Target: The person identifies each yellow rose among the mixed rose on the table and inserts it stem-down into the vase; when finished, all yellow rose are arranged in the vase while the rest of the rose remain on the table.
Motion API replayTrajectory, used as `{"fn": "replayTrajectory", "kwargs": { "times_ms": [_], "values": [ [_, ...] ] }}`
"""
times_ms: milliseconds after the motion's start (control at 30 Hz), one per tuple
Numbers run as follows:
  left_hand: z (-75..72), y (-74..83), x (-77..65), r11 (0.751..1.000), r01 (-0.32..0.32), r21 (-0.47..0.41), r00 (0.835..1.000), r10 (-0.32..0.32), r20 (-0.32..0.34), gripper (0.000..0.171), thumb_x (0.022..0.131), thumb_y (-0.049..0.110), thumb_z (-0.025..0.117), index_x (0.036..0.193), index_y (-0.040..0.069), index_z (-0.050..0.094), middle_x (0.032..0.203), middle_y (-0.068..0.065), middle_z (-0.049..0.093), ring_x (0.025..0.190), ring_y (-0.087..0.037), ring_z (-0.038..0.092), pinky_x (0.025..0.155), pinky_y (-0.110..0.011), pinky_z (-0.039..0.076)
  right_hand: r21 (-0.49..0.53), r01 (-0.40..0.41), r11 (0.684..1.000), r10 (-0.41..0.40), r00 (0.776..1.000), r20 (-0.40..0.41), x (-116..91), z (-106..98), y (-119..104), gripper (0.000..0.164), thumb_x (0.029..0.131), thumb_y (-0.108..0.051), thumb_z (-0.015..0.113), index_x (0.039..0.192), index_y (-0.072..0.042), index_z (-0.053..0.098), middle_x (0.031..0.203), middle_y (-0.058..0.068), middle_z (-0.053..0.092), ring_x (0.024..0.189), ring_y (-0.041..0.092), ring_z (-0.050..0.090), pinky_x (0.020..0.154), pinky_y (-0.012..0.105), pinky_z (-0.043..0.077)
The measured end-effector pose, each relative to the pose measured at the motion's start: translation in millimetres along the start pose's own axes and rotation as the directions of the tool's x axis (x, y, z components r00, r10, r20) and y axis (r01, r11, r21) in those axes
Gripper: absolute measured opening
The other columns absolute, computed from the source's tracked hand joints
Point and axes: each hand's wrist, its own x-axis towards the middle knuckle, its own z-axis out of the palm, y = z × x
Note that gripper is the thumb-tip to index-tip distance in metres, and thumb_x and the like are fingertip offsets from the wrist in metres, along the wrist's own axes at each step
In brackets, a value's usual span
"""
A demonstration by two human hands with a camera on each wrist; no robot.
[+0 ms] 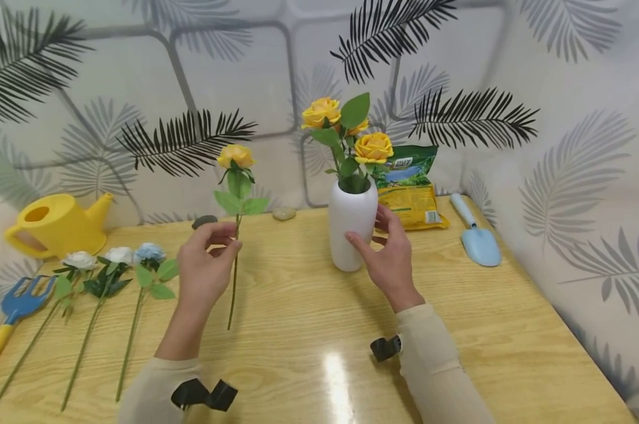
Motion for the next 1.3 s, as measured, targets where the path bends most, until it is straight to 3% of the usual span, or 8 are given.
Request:
{"fn": "replayTrajectory", "kwargs": {
  "times_ms": [433, 700, 1033, 1300],
  "values": [
    [22.7, 35.7, 9.1, 0.980, -0.164, -0.116, 0.986, 0.164, -0.010, 0.022, 0.086, -0.011, 0.071, 0.107, -0.005, 0.070, 0.100, -0.020, 0.067, 0.087, -0.028, 0.065, 0.079, -0.040, 0.058, 0.000, 0.001, 1.000, -0.001, 1.000, 0.012, 0.5, -1.3, 0.5, 0.077, 0.090, -0.028, 0.078, 0.152, -0.008, 0.037, 0.145, 0.019, 0.052, 0.128, 0.035, 0.055, 0.101, 0.054, 0.051],
    [46.5, 70.4, 18.2, 0.910, -0.308, -0.276, 0.947, 0.320, -0.004, 0.021, 0.085, -0.013, 0.070, 0.106, -0.009, 0.068, 0.100, -0.022, 0.066, 0.085, -0.031, 0.065, 0.077, -0.038, 0.060, 0.004, 0.002, 1.000, -0.002, 1.000, 0.003, 0.2, -2.1, 0.8, 0.076, 0.089, -0.027, 0.078, 0.151, -0.009, 0.038, 0.143, 0.018, 0.053, 0.126, 0.034, 0.056, 0.100, 0.052, 0.052],
    [78.6, 95.9, 29.3, 0.876, -0.365, -0.315, 0.929, 0.366, -0.059, 0.017, 0.087, -0.010, 0.070, 0.104, -0.008, 0.068, 0.098, -0.021, 0.065, 0.084, -0.029, 0.066, 0.078, -0.029, 0.060, 0.009, 0.016, 1.000, -0.016, 1.000, 0.001, 0.7, -1.4, 0.3, 0.075, 0.089, -0.028, 0.078, 0.151, -0.011, 0.038, 0.142, 0.017, 0.054, 0.125, 0.033, 0.056, 0.100, 0.052, 0.053],
    [103.4, 109.3, 46.0, 0.833, -0.448, -0.323, 0.894, 0.421, -0.153, 0.016, 0.090, -0.007, 0.069, 0.105, -0.009, 0.067, 0.100, -0.020, 0.065, 0.087, -0.028, 0.066, 0.081, -0.021, 0.058, -0.008, -0.006, 1.000, 0.006, 1.000, 0.007, 0.8, -1.4, 1.9, 0.076, 0.090, -0.032, 0.076, 0.152, -0.011, 0.037, 0.144, 0.017, 0.053, 0.127, 0.033, 0.056, 0.102, 0.052, 0.052]
  ]
}}
